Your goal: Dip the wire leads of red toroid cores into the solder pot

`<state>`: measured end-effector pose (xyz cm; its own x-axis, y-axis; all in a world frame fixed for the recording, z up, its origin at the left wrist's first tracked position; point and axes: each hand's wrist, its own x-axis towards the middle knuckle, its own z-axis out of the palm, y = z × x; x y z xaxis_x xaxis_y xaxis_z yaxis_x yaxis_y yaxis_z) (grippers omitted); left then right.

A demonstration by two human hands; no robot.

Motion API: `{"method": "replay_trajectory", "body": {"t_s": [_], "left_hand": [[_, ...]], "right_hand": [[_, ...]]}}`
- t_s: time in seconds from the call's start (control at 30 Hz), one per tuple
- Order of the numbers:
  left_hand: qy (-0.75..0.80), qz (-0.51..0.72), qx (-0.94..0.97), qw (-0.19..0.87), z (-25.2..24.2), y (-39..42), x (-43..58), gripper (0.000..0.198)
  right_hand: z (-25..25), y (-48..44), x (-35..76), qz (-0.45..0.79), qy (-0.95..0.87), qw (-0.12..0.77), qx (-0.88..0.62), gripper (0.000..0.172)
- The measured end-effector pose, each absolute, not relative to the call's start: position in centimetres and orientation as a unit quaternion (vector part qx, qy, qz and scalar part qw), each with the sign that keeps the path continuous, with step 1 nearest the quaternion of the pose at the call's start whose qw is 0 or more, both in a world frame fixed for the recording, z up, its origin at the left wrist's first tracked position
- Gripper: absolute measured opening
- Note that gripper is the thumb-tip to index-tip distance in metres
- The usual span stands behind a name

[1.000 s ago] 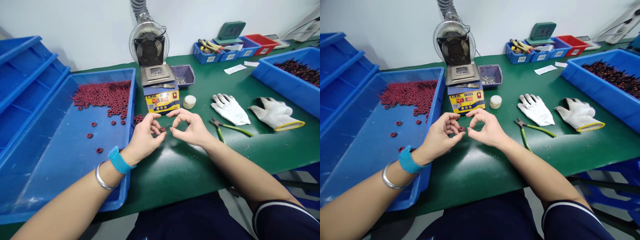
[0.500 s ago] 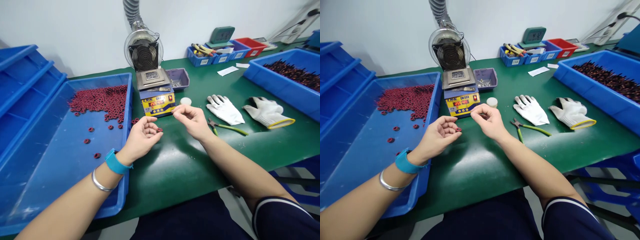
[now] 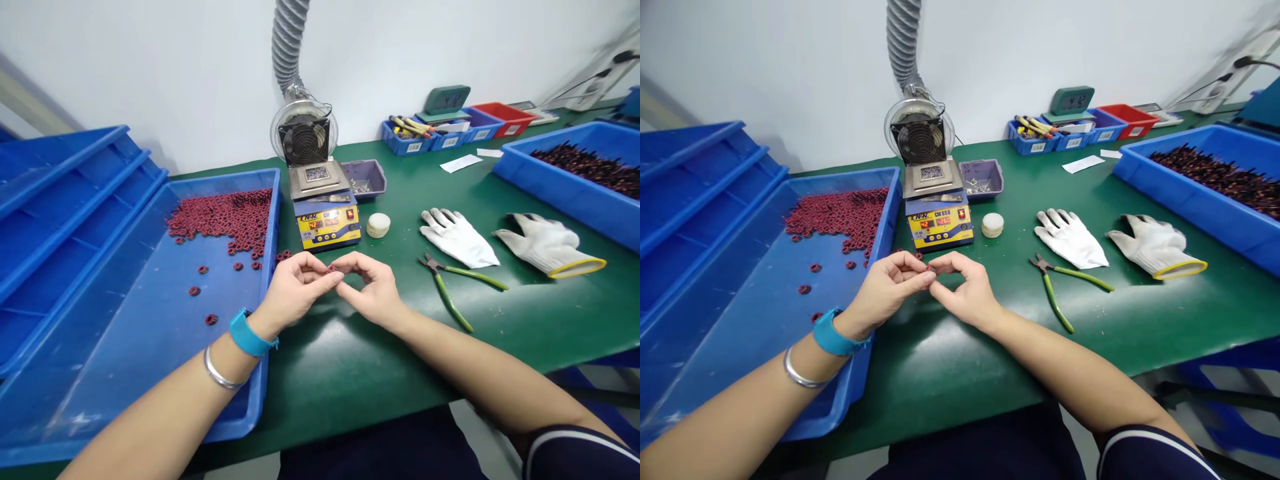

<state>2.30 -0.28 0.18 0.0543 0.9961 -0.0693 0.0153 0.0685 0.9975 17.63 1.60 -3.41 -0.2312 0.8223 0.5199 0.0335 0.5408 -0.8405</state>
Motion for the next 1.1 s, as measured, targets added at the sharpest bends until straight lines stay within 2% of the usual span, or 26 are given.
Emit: {"method": "replay_trajectory", "body": {"t_s": [0.1, 0.27, 0.4, 0.5, 0.63, 0.73, 0.83, 1.0, 1.1], "left_hand": [[0.488, 0.444, 0.62, 0.425, 0.4, -0.4, 1.7, 0.022], [0.464, 0.387, 0.722, 0.336, 1.6, -0.5, 0.8, 0.025], [0.451, 0.315, 0.729, 0.408, 3.9, -1.0, -0.3, 0.029], [0.434, 0.377, 0.656, 0.489, 5.3, -1.0, -1.2, 0.032], [0.448, 0.512, 0.559, 0.474, 5.2, -0.1, -1.7, 0.027], [0.5, 0.496, 0.547, 0.452, 3.7, 0.5, -1.1, 0.022], [0.531, 0.402, 0.624, 0.409, 1.8, 0.3, 0.1, 0.017], [0.466, 0.253, 0.778, 0.337, -0.3, -0.9, 1.8, 0.006], [0.46, 0.218, 0.794, 0.333, -0.9, -0.9, 1.9, 0.003]], "right_hand": [[-3.2, 1.9, 17.7, 0.49, -0.649, 0.514, -0.273, 0.016], [-2.8, 1.8, 18.0, 0.526, -0.648, 0.49, -0.251, 0.018], [-2.2, 1.8, 18.5, 0.549, -0.664, 0.462, -0.212, 0.017], [-2.0, 1.9, 18.8, 0.56, -0.661, 0.454, -0.207, 0.018], [-2.1, 2.2, 18.9, 0.583, -0.637, 0.454, -0.218, 0.025], [-1.6, 2.9, 19.3, 0.588, -0.619, 0.467, -0.231, 0.029], [0.0, 4.9, 20.0, 0.543, -0.637, 0.477, -0.267, 0.027], [5.2, 12.4, 19.3, 0.43, -0.692, 0.475, -0.332, 0.016], [8.0, 17.6, 17.2, 0.239, -0.764, 0.425, -0.423, 0.009]]}}
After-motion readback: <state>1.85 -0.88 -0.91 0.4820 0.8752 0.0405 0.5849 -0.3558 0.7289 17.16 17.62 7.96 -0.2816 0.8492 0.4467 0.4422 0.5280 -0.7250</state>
